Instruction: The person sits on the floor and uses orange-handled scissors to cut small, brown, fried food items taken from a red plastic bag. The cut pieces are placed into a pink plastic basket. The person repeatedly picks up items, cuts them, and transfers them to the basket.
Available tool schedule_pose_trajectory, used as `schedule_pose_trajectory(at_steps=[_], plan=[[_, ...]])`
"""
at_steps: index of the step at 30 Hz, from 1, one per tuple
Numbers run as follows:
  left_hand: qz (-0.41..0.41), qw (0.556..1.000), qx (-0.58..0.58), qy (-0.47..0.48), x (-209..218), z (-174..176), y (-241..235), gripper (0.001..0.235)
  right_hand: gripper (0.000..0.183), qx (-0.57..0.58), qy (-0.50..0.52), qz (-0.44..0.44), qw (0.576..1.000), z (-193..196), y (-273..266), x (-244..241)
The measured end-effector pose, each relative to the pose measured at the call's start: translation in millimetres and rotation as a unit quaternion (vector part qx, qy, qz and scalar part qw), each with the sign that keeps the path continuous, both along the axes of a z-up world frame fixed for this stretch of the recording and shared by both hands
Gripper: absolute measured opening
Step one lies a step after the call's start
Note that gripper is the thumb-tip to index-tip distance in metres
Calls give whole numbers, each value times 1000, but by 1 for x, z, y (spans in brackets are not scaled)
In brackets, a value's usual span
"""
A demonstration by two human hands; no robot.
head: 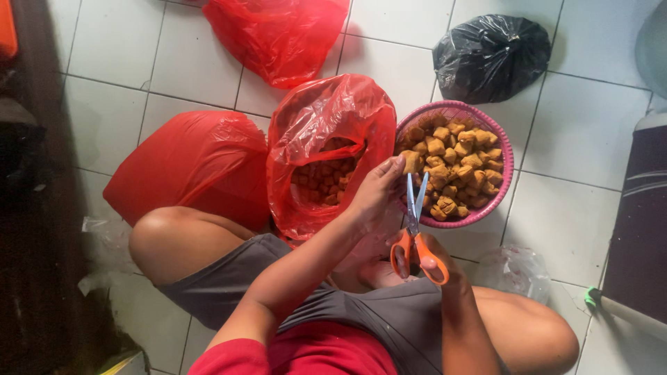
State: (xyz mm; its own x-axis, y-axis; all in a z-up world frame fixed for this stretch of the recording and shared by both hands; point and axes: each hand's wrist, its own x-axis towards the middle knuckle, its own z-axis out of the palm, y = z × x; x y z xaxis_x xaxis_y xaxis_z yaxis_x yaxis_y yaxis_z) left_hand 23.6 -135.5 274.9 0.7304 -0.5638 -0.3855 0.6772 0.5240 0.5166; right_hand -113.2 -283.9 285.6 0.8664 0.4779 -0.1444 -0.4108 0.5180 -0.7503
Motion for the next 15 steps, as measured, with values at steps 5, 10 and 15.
schedule_pose_trajectory(at_steps=[5, 10, 15], plan=[[-52, 993, 64, -81, -15, -3, -1, 22, 92, -21, 31, -10, 999, 14, -7, -7], [-47, 993, 59, -96, -28, 2, 2, 23, 79, -18, 15, 6, 1000, -16, -7, -8], [-75, 991, 69, -83, -37, 2, 4, 25, 40, -30, 46, -57, 997, -51, 2, -13]])
